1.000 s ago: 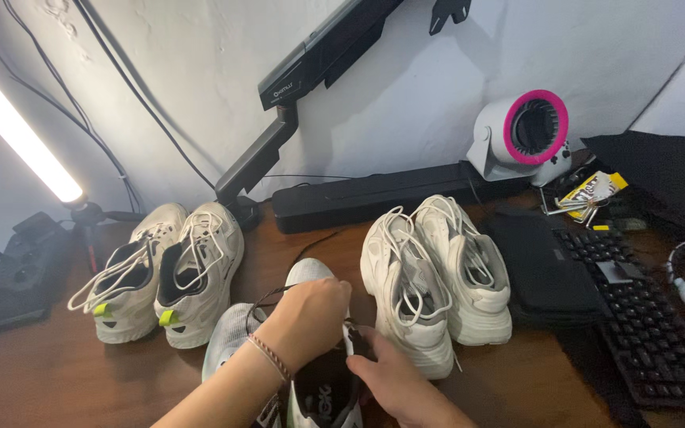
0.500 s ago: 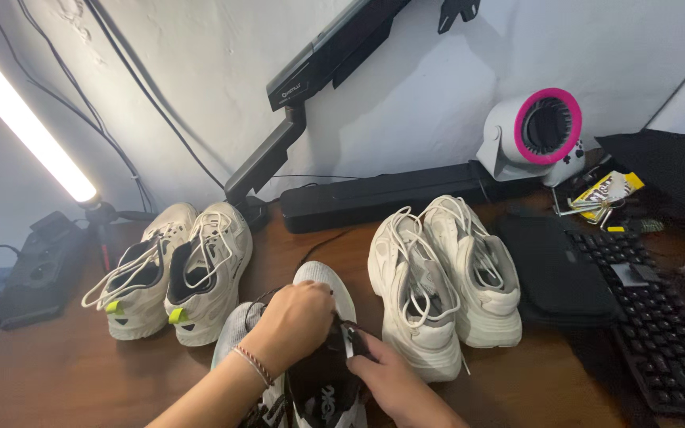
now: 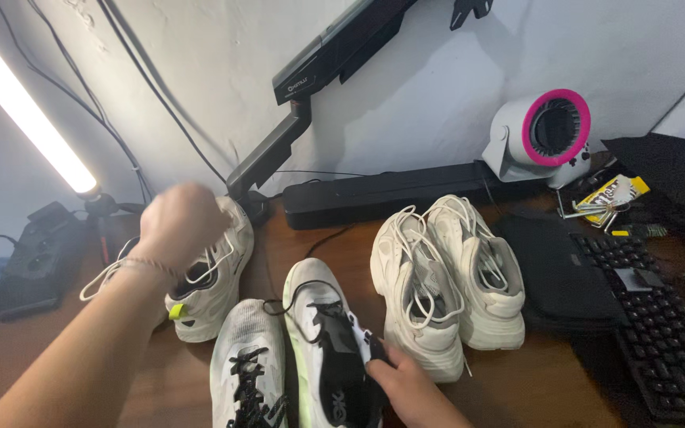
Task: The person removes black laces from a white sneaker and then re-laces it by threading the laces through the eyelets and tying a knot. The task is performed on a wooden desk with other shoes nearby.
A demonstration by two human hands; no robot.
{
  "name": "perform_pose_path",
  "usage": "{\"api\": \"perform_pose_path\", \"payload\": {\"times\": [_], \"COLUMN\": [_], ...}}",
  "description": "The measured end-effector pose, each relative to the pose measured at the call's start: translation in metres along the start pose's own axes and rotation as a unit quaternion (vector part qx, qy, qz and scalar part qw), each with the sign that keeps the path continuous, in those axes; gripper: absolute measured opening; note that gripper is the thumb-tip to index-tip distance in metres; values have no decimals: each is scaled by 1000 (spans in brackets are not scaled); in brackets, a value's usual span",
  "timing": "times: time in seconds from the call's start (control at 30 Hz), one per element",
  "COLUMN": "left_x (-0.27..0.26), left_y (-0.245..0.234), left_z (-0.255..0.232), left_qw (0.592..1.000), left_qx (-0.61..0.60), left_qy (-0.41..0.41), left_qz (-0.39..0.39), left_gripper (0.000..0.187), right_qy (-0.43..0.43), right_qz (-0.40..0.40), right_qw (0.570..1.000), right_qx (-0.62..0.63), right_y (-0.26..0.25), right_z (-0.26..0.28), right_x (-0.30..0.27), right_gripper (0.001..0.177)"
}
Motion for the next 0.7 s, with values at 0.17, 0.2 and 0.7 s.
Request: {"api": "perform_pose_path", "payload": {"times": [0.17, 0.2, 0.7], "left_x": [-70, -79, -112], "left_y": [25, 38, 115], "left_z": [-35, -51, -106], "left_qw": [980, 964, 886], "left_qx": [166, 202, 106], "left_qy": [83, 147, 446], "left_qz": [68, 96, 67], "left_gripper": [19, 16, 14], "right_qy": [68, 40, 45], "right_qz": [38, 52, 1], "right_qw": [997, 998, 999], "right_qx": [21, 16, -15], "right_y": [17, 22, 16], "right_z": [6, 9, 7], "right_x": [-6, -7, -9], "right_gripper": [64, 65, 61]}}
Point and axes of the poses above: each hand's wrist, its own x-axis towards the middle knuckle, its own y-axis out of the palm, z = x × y, the point moved 5 cm from there along x, towards the middle knuckle, and after that the axes turned 3 degrees about y, right-handed, at the moved point
